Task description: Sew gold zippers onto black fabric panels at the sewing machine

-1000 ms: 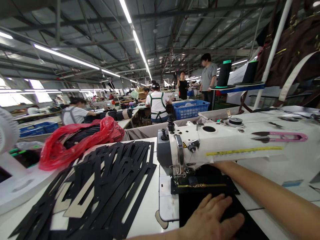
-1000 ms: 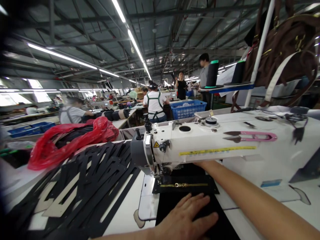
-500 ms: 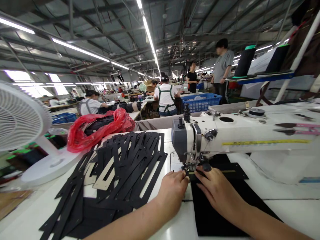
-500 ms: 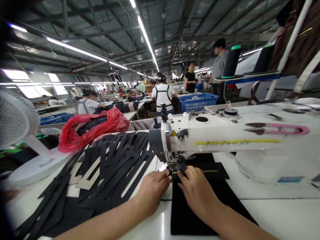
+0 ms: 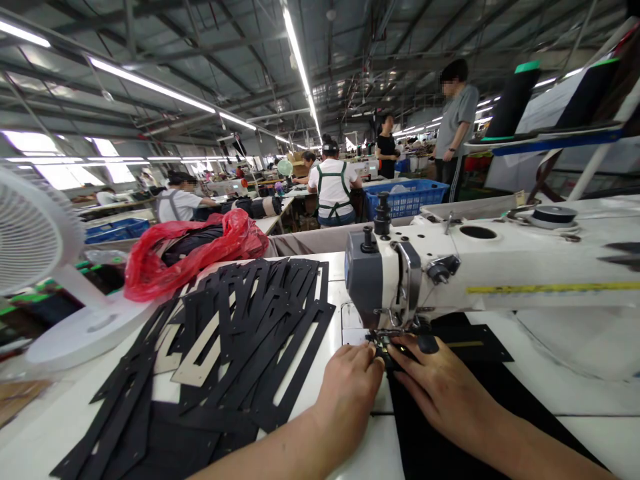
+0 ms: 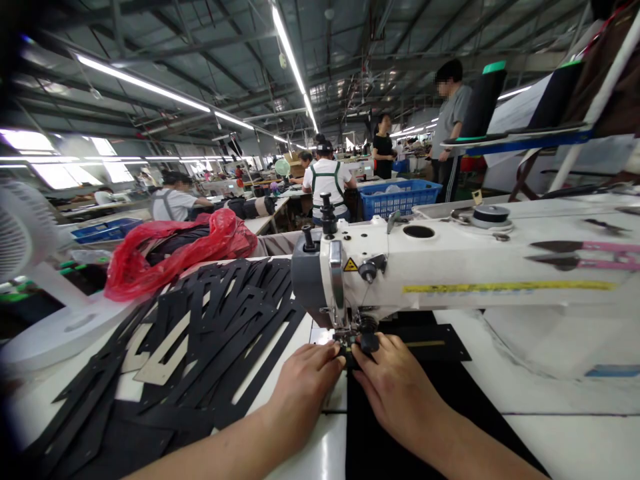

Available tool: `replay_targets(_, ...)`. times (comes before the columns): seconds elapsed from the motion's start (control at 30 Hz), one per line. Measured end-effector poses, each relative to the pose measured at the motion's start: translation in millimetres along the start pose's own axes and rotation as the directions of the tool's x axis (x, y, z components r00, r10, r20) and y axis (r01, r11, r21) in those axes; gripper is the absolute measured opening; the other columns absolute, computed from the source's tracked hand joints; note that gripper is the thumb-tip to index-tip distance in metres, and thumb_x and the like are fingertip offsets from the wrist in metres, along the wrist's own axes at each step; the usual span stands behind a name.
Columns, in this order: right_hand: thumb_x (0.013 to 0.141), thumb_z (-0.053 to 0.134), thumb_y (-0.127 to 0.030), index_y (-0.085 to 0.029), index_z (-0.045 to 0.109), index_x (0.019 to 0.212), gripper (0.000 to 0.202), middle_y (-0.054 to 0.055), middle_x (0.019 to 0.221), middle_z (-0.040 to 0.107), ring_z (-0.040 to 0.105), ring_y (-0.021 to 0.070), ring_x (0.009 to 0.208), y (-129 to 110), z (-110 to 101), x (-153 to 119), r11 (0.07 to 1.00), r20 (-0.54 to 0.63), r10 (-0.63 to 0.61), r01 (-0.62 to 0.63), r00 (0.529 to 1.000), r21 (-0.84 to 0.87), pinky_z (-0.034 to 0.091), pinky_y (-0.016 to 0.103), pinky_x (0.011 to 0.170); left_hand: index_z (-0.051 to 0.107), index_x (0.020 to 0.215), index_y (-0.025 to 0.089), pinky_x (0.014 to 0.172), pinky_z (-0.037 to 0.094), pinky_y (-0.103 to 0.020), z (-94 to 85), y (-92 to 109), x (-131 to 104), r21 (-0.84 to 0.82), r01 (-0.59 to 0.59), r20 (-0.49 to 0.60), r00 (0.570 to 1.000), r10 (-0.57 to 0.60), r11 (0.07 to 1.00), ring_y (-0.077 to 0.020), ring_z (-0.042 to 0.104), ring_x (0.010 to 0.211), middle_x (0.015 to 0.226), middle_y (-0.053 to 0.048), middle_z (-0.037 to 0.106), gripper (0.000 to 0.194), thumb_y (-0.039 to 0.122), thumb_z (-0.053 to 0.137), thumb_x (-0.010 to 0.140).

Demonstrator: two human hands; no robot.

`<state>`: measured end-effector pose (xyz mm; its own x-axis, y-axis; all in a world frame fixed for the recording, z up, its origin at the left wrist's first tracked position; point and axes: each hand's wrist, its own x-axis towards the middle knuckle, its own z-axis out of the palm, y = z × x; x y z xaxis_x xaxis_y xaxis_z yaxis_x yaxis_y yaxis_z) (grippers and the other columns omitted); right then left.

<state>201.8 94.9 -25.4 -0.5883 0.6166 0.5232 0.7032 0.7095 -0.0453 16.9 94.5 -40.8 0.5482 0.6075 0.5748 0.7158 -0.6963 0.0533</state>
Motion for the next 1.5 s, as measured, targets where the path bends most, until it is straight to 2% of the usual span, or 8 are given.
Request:
replay_targets(0.3, 0.085, 0.044, -0.014, -0.016, 0.061, 0.106, 0.027, 0.012, 0.103, 0.063, 0.057, 0.0244, 0.096, -1.7, -0.9, 1.2, 0.998, 0.016, 0.029, -0.03, 0.999, 0.053, 0.048, 0.042, 0.082, 0.061, 0.082, 0.016, 0.076, 0.048, -0.037, 1.9, -2.3, 2.7, 0.001, -0.025, -0.1, 0.995, 0.025, 1.0, -0.0176, 0.064, 0.078, 0.087, -0.006, 0.066, 0.021, 0.01, 0.043, 0.091)
replay_targets(0.47, 0.085, 0.043, -0.013, -0.017, 0.059, 0.108, 0.028, 0.01, 0.1, 0.062, 0.055, 0.0241, 0.095, 1.7, 2.6, 3.3, 0.991, 0.051, 0.063, -0.069, 0.997, 0.119, 0.045, 0.042, 0.082, 0.061, 0.08, 0.016, 0.076, 0.046, -0.037, 4.3, -6.7, 4.4, -0.019, -0.029, -0.091, 0.995, 0.027, 0.999, -0.0187, 0.064, 0.081, 0.089, -0.006, 0.067, 0.023, 0.015, 0.042, 0.093)
replay_targets(0.6, 0.085, 0.043, -0.012, -0.017, 0.06, 0.103, 0.025, 0.009, 0.099, 0.062, 0.054, 0.023, 0.093, 2.1, 4.8, 3.7, 0.987, 0.052, 0.085, -0.092, 0.995, 0.131, 0.045, 0.04, 0.081, 0.062, 0.082, 0.016, 0.074, 0.047, -0.037, 4.3, -9.8, 5.1, -0.044, -0.051, -0.106, 0.993, 0.047, 0.998, -0.0189, 0.064, 0.081, 0.09, -0.006, 0.068, 0.024, 0.017, 0.041, 0.094)
replay_targets(0.83, 0.085, 0.044, -0.013, -0.017, 0.06, 0.101, 0.023, 0.009, 0.1, 0.063, 0.055, 0.0224, 0.093, 1.2, 3.8, 4.9, 0.991, 0.057, 0.09, -0.095, 0.994, 0.096, 0.044, 0.039, 0.083, 0.063, 0.084, 0.016, 0.079, 0.047, -0.036, 7.2, -12.5, 6.7, -0.019, -0.045, -0.08, 0.996, 0.043, 0.999, -0.0176, 0.064, 0.083, 0.095, -0.007, 0.068, 0.015, 0.01, 0.049, 0.088)
replay_targets(1.13, 0.086, 0.044, -0.013, -0.019, 0.057, 0.112, 0.03, 0.008, 0.102, 0.062, 0.054, 0.0219, 0.097, 4.4, 6.3, 5.2, 0.989, 0.086, 0.095, -0.104, 0.992, 0.109, 0.042, 0.039, 0.085, 0.063, 0.083, 0.016, 0.076, 0.046, -0.035, 10.2, -14.5, 7.9, -0.025, -0.022, -0.045, 0.999, 0.021, 0.999, -0.0176, 0.064, 0.079, 0.088, -0.005, 0.068, 0.007, 0.011, 0.058, 0.083)
replay_targets(1.23, 0.085, 0.045, -0.013, -0.019, 0.056, 0.114, 0.031, 0.008, 0.102, 0.062, 0.053, 0.0229, 0.101, 5.7, 8.0, 4.4, 0.99, 0.064, 0.099, -0.105, 0.993, 0.098, 0.043, 0.04, 0.086, 0.061, 0.081, 0.015, 0.076, 0.046, -0.035, 12.0, -16.0, 8.1, -0.029, -0.02, -0.045, 0.999, 0.018, 0.999, -0.018, 0.064, 0.08, 0.088, -0.006, 0.068, 0.006, 0.01, 0.058, 0.082)
replay_targets(1.4, 0.086, 0.045, -0.015, -0.019, 0.06, 0.103, 0.023, 0.009, 0.103, 0.062, 0.055, 0.0234, 0.099, 8.9, 13.1, 3.4, 0.995, 0.006, 0.08, -0.08, 0.997, 0.065, 0.045, 0.04, 0.085, 0.058, 0.075, 0.015, 0.075, 0.046, -0.032, 10.8, -14.9, 11.2, -0.026, 0.014, -0.015, 1.0, -0.014, 1.0, -0.0156, 0.062, 0.073, 0.078, -0.003, 0.065, 0.011, 0.007, 0.055, 0.083)
replay_targets(1.5, 0.085, 0.046, -0.014, -0.019, 0.059, 0.106, 0.025, 0.009, 0.107, 0.062, 0.055, 0.0242, 0.097, 10.3, 16.0, 3.5, 0.996, -0.041, 0.07, -0.068, 0.997, 0.055, 0.047, 0.041, 0.082, 0.056, 0.076, 0.015, 0.074, 0.045, -0.032, 10.6, -14.1, 11.9, -0.033, 0.013, -0.049, 0.999, -0.014, 0.999, -0.0148, 0.061, 0.072, 0.079, -0.003, 0.065, 0.012, 0.006, 0.053, 0.084)
